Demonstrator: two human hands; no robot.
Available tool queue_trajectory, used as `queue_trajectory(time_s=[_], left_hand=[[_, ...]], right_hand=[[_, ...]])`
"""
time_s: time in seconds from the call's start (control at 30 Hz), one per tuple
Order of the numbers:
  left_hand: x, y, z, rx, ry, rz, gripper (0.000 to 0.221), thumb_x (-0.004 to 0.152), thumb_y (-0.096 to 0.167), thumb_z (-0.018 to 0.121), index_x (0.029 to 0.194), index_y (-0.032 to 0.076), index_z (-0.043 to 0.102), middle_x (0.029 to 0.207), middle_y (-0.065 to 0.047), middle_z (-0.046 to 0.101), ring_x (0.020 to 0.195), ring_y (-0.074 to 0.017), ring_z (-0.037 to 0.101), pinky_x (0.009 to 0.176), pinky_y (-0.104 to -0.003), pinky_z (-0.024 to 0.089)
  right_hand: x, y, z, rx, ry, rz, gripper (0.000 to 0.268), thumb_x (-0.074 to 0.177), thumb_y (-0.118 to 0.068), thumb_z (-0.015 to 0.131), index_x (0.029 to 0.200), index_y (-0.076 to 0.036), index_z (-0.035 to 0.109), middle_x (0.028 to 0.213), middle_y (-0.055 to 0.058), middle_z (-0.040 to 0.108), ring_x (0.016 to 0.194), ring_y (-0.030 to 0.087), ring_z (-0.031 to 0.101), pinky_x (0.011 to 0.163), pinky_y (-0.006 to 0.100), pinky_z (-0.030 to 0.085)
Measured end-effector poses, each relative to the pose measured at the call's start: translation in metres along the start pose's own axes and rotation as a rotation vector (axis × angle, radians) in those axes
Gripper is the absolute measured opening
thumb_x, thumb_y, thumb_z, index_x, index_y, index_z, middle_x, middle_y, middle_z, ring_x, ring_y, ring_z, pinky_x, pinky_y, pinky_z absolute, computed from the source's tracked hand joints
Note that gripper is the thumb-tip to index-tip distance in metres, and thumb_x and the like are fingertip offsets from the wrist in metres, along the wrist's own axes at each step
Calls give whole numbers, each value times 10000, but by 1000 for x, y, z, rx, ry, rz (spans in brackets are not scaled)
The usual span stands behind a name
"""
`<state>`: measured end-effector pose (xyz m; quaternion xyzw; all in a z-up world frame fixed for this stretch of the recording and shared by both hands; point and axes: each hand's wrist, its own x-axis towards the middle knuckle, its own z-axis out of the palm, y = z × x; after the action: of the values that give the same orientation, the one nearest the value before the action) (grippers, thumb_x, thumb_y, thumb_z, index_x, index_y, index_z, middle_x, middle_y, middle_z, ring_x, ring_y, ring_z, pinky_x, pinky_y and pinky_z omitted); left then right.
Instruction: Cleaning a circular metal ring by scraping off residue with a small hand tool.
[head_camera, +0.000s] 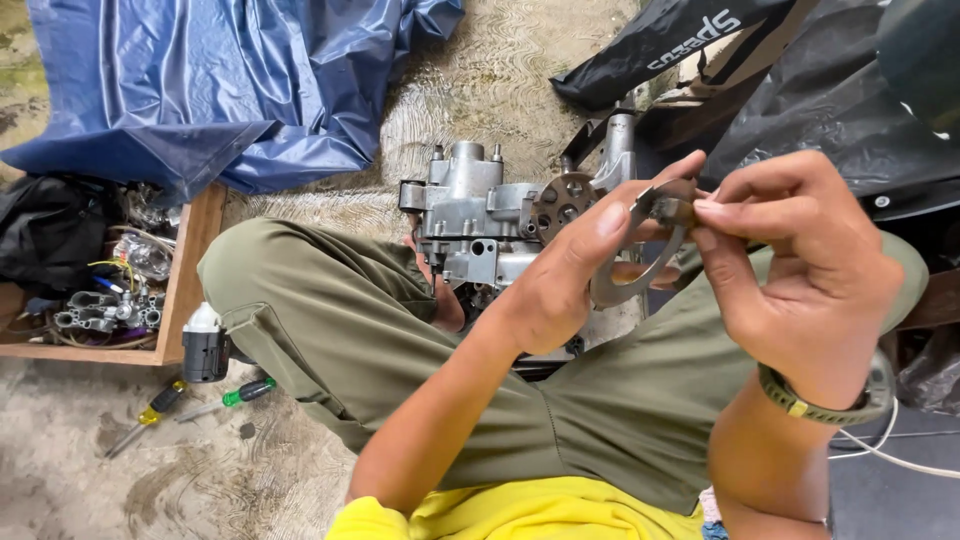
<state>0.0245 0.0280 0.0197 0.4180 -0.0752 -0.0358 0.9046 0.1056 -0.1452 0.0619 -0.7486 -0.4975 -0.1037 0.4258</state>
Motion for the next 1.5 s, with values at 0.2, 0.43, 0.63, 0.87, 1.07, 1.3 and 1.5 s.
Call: queue_trajectory(time_s=[0.2,0.43,0.63,0.87,1.07,1.3,1.5], left_hand=[[22,2,-2,-199,2,-62,858,930,608,517,1650,162,375,1377,-71,569,1258,-221,539,1068,-490,577],[43,13,-14,-208,-34,-44,879,946,621,477,1633,81,388,1528,-94,516,1155,-233,617,835,-484,671],[63,-2,-44,-357,-126,26,649,1107,443,436,1592,13,438,1362,-175,626,1089,-324,666,747,-547,626],[70,-13,-70,-457,-111,-100,560,1129,473,460,1480,42,530,1429,-116,597,1152,-294,651,844,-628,576],[66,-30,-85,-481,-12,-195,598,1112,539,387,1436,61,543,1346,-163,617,1126,-328,639,806,-542,581],[52,-45,-101,-426,51,-211,621,1100,542,324,1446,83,560,1326,-105,650,1060,-246,635,834,-368,495],[44,-48,-106,-401,175,-287,653,1079,558,375,1421,49,597,1366,-64,659,1139,-234,656,833,-311,533]], right_hand=[[25,-8,-11,-56,-37,-94,152,1028,251,706,1041,107,659,1094,326,615,923,351,606,803,388,478],[51,7,-17,-38,-51,-180,170,1023,281,719,1051,120,673,1086,348,594,932,367,624,810,405,517],[68,24,-15,12,-44,-246,113,1030,241,677,1065,143,633,1078,366,564,997,442,691,959,507,655],[72,52,-6,-22,-71,-189,144,981,199,656,1052,75,676,1075,268,591,890,319,651,778,378,536],[62,66,16,-10,-92,-161,112,936,141,674,1005,55,655,1048,231,602,833,302,614,754,376,518],[53,75,35,-11,-124,-160,137,915,114,668,1017,24,653,1037,202,611,773,283,620,734,379,524],[48,85,35,-54,-128,-123,185,924,137,645,1056,8,651,1069,197,619,765,273,601,721,377,509]])
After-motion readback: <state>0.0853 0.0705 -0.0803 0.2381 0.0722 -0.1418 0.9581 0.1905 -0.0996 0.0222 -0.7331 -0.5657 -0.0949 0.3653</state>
